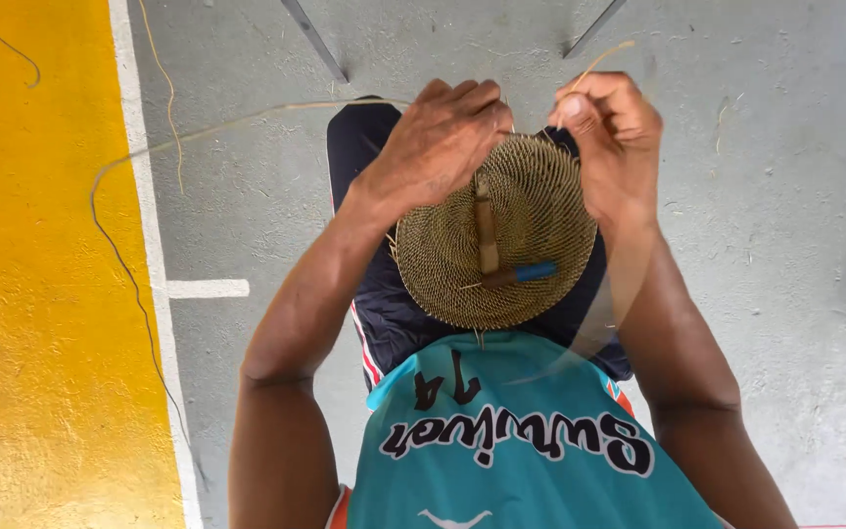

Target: Weaving the circular base of a basket using natural fibers and a small awl tool.

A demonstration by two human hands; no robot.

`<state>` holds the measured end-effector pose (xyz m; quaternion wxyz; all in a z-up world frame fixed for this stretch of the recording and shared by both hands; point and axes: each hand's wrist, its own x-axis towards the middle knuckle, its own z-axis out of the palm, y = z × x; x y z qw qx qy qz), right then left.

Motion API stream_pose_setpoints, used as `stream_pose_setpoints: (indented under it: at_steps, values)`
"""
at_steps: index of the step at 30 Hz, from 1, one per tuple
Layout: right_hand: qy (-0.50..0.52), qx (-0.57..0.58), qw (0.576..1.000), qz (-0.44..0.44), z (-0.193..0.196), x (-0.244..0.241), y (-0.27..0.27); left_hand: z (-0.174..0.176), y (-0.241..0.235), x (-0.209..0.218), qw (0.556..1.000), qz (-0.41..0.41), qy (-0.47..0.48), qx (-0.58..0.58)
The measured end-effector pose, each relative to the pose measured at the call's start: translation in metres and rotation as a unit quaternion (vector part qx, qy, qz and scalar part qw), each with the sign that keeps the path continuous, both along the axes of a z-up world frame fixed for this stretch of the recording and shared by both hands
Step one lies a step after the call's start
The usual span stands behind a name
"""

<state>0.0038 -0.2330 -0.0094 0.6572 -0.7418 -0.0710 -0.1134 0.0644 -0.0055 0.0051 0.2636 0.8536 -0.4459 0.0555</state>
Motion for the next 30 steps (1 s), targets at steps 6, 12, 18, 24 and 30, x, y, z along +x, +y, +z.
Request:
stream_pose_setpoints:
  at_steps: [6,12,18,24,30]
  values:
    - [0.052,0.029,0.998,0.03,0.008,0.004,0.014,-0.012,-0.003,-0.016,0.997,0.027,0.004,-0.072]
    - [0.068,-0.004,0.997,0.035,0.007,-0.002,0.011,-0.007,-0.005,-0.019,0.997,0.026,0.01,-0.075]
    - [0.08,-0.001,0.996,0.038,0.014,-0.006,0.013,-0.005,-0.003,-0.026,0.996,0.036,-0.001,-0.085]
    - [0.07,-0.048,0.994,0.069,0.013,-0.01,0.005,-0.003,-0.001,-0.032,0.993,0.03,0.009,-0.11]
    - [0.079,-0.132,0.988,0.032,0.022,-0.015,0.006,0.004,-0.002,-0.036,0.994,0.034,0.003,-0.107]
